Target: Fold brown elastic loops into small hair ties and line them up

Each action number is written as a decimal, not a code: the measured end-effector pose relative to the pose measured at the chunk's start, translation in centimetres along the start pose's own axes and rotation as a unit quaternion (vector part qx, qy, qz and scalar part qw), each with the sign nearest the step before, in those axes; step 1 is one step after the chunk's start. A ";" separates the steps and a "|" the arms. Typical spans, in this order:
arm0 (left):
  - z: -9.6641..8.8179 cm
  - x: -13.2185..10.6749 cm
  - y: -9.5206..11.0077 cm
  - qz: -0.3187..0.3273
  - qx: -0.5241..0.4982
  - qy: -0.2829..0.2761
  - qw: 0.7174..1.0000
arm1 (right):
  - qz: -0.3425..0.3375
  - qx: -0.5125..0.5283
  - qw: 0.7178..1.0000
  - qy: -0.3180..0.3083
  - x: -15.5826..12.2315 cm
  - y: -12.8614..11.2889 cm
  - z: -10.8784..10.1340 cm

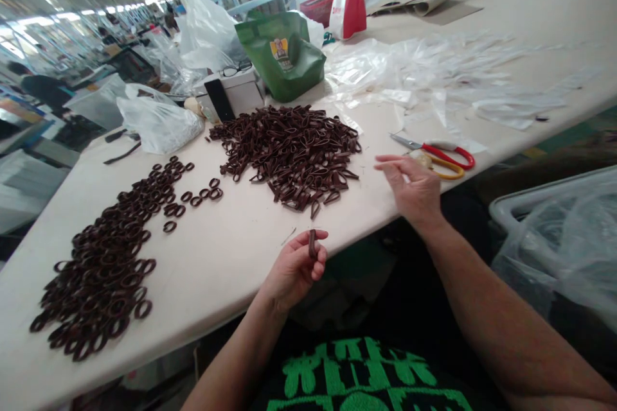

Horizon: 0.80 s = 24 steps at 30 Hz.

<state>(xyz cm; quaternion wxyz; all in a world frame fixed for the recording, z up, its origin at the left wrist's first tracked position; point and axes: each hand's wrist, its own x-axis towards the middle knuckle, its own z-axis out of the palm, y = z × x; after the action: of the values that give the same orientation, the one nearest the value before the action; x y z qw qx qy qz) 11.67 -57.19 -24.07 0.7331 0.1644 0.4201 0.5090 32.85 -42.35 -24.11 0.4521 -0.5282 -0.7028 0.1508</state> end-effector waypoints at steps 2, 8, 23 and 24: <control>0.1 -0.8 -0.5 -0.001 -0.006 0.004 1.000 | 0.019 -0.083 0.996 0.015 1.5 3.3 -1.7; 0.2 -1.9 -1.7 0.053 0.036 0.014 0.998 | 0.035 -0.251 0.963 -0.090 3.6 7.4 -4.6; -1.5 -4.2 -2.8 0.084 0.124 0.049 0.988 | 0.155 -0.412 0.853 -0.281 10.5 7.3 -6.3; -1.6 -4.3 -3.0 0.088 0.131 0.051 0.986 | 0.158 -0.404 0.858 -0.276 10.7 7.2 -6.4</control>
<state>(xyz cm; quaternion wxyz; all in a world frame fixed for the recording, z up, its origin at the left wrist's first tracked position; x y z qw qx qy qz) 11.68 -62.62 -25.10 0.6354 0.2695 0.5037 0.5195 41.95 -31.76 -20.49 -0.0432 -0.7047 -0.7054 0.0630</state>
